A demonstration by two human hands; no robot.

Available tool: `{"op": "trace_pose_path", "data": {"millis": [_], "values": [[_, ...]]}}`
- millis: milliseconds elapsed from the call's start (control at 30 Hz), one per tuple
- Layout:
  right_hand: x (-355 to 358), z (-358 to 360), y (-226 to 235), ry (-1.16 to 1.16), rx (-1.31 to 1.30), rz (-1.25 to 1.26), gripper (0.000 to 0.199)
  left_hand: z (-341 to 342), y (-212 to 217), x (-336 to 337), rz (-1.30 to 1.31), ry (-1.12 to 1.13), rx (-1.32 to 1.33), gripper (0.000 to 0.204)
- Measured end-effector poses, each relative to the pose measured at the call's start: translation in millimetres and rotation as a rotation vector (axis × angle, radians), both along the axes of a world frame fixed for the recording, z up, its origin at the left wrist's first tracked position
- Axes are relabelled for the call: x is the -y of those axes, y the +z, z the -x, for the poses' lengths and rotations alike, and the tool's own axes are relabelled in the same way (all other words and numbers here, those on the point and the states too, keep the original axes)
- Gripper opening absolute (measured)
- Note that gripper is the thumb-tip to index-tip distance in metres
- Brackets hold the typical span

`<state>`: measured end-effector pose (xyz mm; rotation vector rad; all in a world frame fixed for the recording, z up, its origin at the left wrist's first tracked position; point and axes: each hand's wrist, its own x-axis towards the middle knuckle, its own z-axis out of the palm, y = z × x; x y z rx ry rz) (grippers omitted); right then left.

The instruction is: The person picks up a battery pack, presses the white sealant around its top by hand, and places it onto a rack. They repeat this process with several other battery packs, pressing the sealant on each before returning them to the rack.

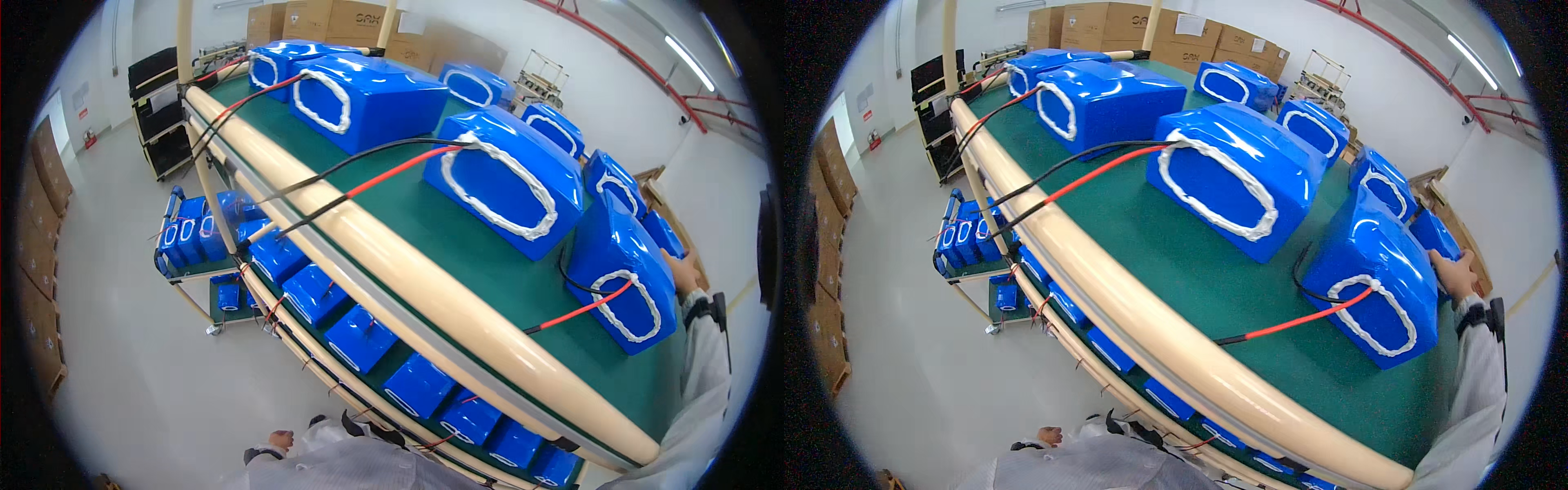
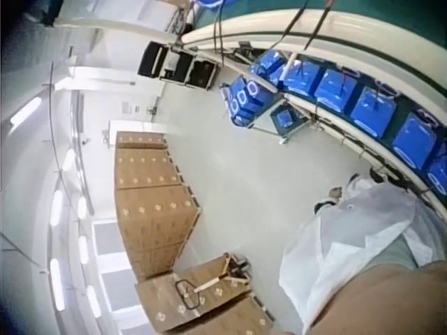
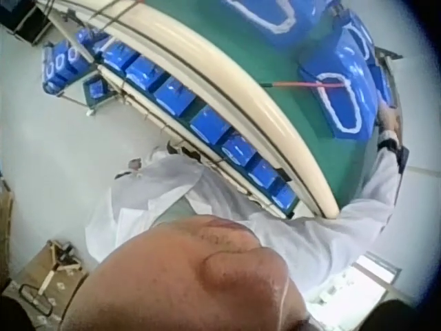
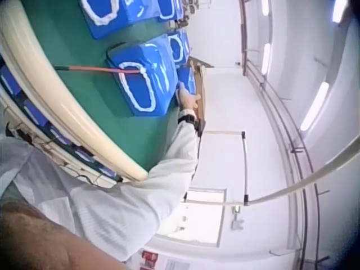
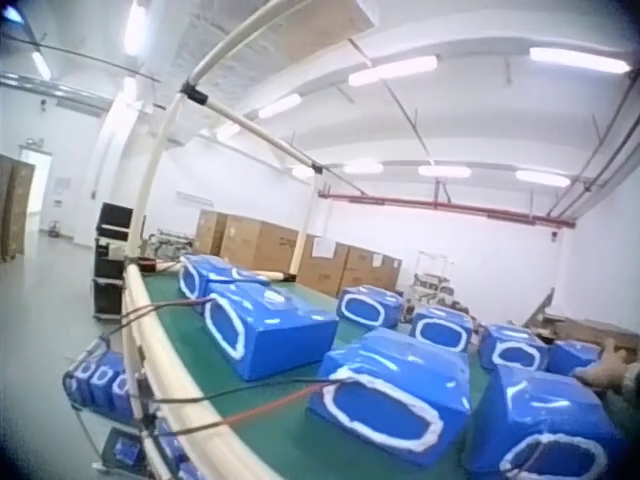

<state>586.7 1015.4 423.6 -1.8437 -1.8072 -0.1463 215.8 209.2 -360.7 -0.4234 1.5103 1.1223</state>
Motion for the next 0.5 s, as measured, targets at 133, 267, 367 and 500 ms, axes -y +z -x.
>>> {"op": "trace_pose_path", "data": {"millis": [133,267,367,500], "values": [[91,-19,20,0.007,0.026,0.008,0.110,8,23,-27,0.241,-0.419,-0.269,0.012],[192,-1,34,0.132,-0.022,0.027,0.095,53,-15,-12,-0.117,-1.425,-0.801,0.015],[213,-54,40,0.167,-0.079,0.000,0.090,83,-34,-38,0.125,-1.690,-1.155,0.029],[313,-25,57,0.194,-0.076,0.074,0.085,103,-34,-58,-0.235,-1.637,-1.180,0.018]]}}
